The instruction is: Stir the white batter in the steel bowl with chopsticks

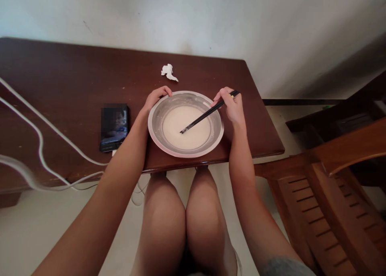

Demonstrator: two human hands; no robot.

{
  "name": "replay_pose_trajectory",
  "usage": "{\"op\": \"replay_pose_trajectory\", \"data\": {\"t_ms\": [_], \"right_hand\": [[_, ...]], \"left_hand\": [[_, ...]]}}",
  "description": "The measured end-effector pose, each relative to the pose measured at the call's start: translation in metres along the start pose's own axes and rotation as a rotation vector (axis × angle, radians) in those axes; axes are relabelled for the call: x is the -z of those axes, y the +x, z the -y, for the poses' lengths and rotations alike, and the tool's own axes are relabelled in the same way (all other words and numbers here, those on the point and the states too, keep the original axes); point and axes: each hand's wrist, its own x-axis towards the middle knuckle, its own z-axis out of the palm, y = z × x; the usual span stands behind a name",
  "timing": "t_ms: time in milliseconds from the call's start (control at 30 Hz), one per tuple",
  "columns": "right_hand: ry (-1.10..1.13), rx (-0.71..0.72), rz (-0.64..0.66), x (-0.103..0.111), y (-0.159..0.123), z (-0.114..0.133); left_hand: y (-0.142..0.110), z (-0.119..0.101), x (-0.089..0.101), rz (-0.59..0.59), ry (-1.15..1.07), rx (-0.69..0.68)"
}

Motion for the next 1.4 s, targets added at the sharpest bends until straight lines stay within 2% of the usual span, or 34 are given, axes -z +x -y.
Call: {"op": "replay_pose_trajectory", "data": {"t_ms": [100,200,267,433,633,800,867,1000,1133,1200,1333,1400], "right_hand": [[-0.012,-0.004,0.038,0.0,0.0,-0.001],[-0.035,0.001,-0.095,0.003,0.001,-0.001],[-0.029,-0.004,-0.128,0.004,0.001,-0.001],[-0.035,-0.026,0.038,0.0,-0.001,0.002],[-0.051,-0.002,-0.142,0.004,0.002,0.0],[-0.052,-0.008,0.011,0.001,0.0,0.001],[-0.059,-0.001,-0.011,0.001,0.0,0.001],[-0.056,-0.006,-0.133,0.004,0.001,0.0],[-0.051,-0.022,-0.001,0.002,0.0,0.001],[-0.047,-0.013,0.02,0.0,0.0,0.001],[-0.03,0.017,-0.105,0.002,0.001,0.0],[-0.039,0.003,-0.106,0.002,0.001,0.0]], "left_hand": [[-0.001,0.0,0.0,0.005,0.008,-0.024],[0.0,0.0,-0.001,-0.007,-0.033,0.012],[0.001,0.0,-0.001,-0.008,-0.05,0.036],[0.002,0.002,0.0,-0.015,-0.006,0.014],[0.0,0.001,-0.001,-0.02,-0.007,-0.021],[-0.002,-0.005,-0.004,-0.039,-0.067,0.067],[-0.001,-0.006,-0.005,-0.042,-0.06,0.068],[-0.001,-0.004,-0.004,-0.023,-0.037,0.047],[-0.002,-0.003,-0.002,0.0,-0.005,0.007],[-0.002,-0.002,-0.001,0.003,0.014,-0.036],[0.001,0.003,0.0,-0.018,-0.017,-0.007],[0.001,0.004,0.0,-0.019,-0.029,0.009]]}}
